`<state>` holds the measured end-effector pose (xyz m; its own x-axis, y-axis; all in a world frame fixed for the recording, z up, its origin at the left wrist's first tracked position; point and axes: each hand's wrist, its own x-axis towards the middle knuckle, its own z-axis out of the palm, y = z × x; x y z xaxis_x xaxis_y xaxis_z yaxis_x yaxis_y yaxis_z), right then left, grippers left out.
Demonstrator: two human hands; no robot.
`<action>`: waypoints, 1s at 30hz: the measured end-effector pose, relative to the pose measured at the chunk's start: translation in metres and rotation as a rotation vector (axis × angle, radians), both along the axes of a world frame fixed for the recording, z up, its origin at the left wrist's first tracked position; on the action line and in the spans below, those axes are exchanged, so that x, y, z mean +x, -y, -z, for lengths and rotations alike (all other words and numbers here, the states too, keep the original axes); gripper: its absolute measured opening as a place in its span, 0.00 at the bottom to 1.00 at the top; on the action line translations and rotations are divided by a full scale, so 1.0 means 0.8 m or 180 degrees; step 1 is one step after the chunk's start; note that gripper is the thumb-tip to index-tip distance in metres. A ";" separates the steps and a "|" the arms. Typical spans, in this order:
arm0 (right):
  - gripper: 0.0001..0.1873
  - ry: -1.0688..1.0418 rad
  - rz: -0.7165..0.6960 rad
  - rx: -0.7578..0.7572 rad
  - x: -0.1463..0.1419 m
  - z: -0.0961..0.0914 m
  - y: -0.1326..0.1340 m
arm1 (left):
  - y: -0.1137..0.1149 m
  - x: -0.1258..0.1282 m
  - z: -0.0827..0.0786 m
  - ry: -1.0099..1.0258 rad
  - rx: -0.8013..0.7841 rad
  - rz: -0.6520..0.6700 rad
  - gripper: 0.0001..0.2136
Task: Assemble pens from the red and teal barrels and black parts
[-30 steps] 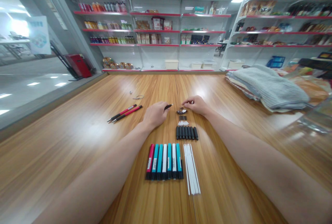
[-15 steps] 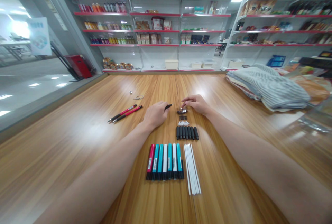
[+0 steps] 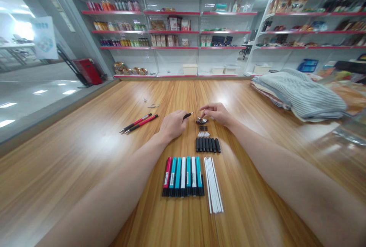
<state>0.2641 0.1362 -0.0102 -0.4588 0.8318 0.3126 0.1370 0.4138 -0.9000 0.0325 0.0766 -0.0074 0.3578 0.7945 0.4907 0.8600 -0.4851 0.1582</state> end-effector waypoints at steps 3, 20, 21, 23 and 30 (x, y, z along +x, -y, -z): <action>0.18 -0.0017 -0.0082 -0.0002 -0.003 -0.001 0.002 | 0.000 0.001 0.000 -0.0013 -0.0025 0.0013 0.09; 0.10 0.1145 0.1075 0.1382 -0.012 0.000 0.001 | 0.004 0.002 -0.004 -0.0007 -0.0134 -0.0042 0.10; 0.09 0.1275 0.1104 0.1414 -0.012 0.001 -0.001 | 0.003 0.002 -0.004 -0.0020 -0.0117 -0.0038 0.10; 0.09 0.1417 0.1089 0.1312 -0.014 0.003 -0.004 | 0.003 0.002 -0.003 -0.0048 -0.0069 -0.0027 0.09; 0.13 0.1460 0.0983 0.0882 -0.018 0.015 -0.014 | 0.004 0.003 -0.004 -0.0105 -0.0098 -0.0134 0.10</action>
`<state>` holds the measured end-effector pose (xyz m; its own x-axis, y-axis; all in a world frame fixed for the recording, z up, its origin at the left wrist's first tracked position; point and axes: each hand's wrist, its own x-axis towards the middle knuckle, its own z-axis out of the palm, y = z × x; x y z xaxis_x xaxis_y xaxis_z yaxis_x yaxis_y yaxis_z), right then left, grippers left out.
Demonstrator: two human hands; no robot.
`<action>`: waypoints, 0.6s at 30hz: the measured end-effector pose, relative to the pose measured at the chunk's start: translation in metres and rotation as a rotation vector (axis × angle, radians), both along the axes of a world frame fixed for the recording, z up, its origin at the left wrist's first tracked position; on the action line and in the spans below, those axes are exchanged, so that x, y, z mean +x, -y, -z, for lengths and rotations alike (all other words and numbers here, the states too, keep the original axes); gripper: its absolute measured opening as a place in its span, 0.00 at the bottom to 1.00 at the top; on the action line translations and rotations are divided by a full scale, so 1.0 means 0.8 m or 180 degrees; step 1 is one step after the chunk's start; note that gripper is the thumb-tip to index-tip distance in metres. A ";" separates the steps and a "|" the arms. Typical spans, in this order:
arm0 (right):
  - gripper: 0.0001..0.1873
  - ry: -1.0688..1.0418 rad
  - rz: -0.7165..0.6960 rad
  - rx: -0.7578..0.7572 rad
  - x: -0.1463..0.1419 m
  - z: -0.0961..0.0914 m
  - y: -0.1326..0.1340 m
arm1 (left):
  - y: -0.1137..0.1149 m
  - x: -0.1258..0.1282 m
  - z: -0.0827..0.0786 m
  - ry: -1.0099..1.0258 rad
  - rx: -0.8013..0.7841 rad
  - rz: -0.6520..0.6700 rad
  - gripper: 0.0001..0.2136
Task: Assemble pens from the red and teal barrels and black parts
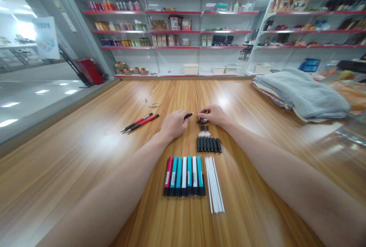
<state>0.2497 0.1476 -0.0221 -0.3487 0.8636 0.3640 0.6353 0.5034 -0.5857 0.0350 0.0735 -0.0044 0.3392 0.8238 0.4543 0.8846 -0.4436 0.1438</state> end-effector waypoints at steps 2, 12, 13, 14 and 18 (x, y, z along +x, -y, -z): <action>0.13 -0.0004 0.0058 0.0009 -0.001 0.001 -0.002 | 0.000 0.000 0.000 0.0004 0.0022 0.0009 0.09; 0.12 -0.0852 -0.0196 -0.0554 -0.008 -0.005 0.004 | -0.001 0.000 -0.001 0.0094 -0.0045 0.0026 0.10; 0.12 -0.0917 -0.0245 -0.0592 -0.008 -0.006 0.006 | 0.000 0.000 -0.001 0.0103 -0.0059 0.0016 0.10; 0.12 -0.0968 -0.0270 -0.0590 -0.008 -0.007 0.007 | 0.000 0.000 -0.001 0.0109 -0.0069 0.0009 0.10; 0.12 -0.0924 -0.0254 -0.0329 -0.007 -0.008 0.008 | 0.000 0.000 -0.002 0.0118 -0.0103 -0.0005 0.10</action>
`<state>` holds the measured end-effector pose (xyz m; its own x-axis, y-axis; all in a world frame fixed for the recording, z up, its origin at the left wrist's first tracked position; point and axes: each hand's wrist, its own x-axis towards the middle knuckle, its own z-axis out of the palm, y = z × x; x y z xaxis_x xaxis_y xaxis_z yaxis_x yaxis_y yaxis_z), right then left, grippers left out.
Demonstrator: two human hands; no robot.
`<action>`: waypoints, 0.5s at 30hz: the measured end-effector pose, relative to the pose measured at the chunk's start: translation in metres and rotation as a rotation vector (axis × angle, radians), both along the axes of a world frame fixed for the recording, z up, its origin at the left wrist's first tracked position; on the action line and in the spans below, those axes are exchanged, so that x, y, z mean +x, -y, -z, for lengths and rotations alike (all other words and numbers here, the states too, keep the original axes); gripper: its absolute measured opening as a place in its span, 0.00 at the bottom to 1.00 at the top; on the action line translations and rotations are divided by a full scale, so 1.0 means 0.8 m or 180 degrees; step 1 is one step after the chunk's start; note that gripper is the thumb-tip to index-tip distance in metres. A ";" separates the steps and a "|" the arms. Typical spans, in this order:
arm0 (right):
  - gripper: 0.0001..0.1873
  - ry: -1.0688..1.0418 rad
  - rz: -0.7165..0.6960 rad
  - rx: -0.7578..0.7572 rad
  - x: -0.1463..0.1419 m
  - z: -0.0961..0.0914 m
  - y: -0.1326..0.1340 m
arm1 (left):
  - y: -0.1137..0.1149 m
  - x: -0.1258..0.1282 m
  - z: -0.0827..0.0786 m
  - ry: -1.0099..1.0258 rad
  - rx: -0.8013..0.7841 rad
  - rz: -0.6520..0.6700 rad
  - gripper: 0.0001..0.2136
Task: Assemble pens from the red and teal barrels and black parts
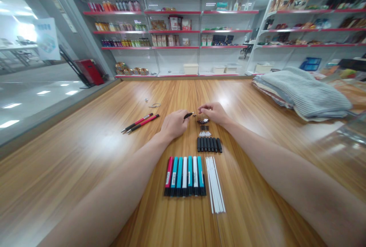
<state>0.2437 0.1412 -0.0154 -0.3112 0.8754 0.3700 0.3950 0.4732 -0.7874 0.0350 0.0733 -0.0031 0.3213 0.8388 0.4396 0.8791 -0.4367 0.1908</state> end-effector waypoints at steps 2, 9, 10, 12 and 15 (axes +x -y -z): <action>0.12 0.0122 -0.0006 0.0113 -0.001 0.001 -0.003 | 0.000 0.000 0.000 0.0000 -0.0009 0.0012 0.10; 0.18 0.0340 -0.0189 -0.0025 -0.004 0.011 -0.015 | -0.006 0.000 0.003 -0.0020 -0.0354 -0.0189 0.14; 0.17 0.0357 -0.0196 -0.0030 -0.004 0.012 -0.015 | -0.007 0.000 0.004 -0.0021 -0.0392 -0.0206 0.14; 0.17 0.0358 -0.0190 -0.0030 -0.004 0.014 -0.016 | -0.008 0.000 0.005 -0.0013 -0.0432 -0.0209 0.14; 0.17 0.0361 -0.0145 -0.0008 -0.003 0.016 -0.016 | -0.009 0.000 0.006 0.0032 -0.0433 -0.0161 0.14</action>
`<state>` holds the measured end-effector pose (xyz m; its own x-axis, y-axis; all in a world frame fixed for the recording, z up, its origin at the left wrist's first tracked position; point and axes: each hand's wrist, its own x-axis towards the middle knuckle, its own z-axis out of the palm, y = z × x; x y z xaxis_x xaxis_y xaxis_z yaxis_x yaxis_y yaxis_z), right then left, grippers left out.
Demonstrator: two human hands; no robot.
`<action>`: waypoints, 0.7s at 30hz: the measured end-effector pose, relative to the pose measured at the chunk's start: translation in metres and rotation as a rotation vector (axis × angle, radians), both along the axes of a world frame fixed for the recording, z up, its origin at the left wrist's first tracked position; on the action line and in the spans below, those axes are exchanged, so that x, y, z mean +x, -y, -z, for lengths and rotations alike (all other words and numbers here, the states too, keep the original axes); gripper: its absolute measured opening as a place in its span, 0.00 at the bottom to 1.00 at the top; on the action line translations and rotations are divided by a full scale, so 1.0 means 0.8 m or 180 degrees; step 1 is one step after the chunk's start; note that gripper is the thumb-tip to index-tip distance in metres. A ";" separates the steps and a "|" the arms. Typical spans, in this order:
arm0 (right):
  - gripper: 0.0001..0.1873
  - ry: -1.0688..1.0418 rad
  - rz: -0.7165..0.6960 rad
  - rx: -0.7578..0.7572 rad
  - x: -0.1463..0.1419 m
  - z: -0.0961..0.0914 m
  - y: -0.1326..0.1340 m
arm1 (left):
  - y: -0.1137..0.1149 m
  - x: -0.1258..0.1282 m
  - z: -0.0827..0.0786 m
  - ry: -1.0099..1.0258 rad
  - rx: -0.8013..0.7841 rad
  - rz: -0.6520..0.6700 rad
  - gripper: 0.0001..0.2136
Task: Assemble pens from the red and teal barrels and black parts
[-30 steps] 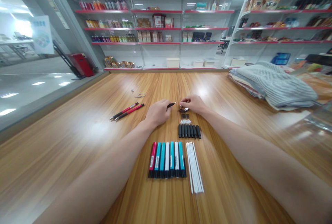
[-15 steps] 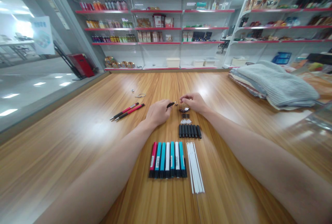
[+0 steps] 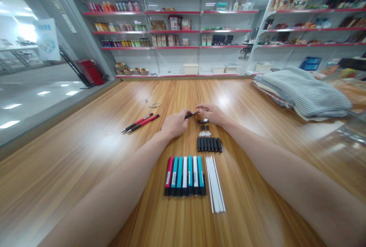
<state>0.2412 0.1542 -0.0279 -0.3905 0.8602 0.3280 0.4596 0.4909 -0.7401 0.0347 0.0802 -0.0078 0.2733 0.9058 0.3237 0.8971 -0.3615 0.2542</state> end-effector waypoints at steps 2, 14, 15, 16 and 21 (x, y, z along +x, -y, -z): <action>0.16 0.0008 -0.0003 0.0027 0.000 0.001 0.000 | 0.000 0.000 0.001 0.0071 0.0014 0.0041 0.14; 0.16 -0.0063 0.0034 0.0037 0.000 0.002 0.001 | -0.004 -0.002 0.003 0.0198 -0.0141 0.0043 0.23; 0.16 -0.0076 0.0041 0.0031 0.001 0.002 0.001 | -0.004 -0.002 0.003 0.0184 -0.0128 0.0033 0.22; 0.15 -0.0097 0.0043 0.0019 0.001 0.001 0.002 | -0.003 -0.002 0.002 0.0177 -0.0113 0.0033 0.22; 0.14 -0.0196 0.0027 -0.0087 0.001 -0.004 0.010 | 0.001 0.000 0.000 0.0092 -0.0062 0.0040 0.21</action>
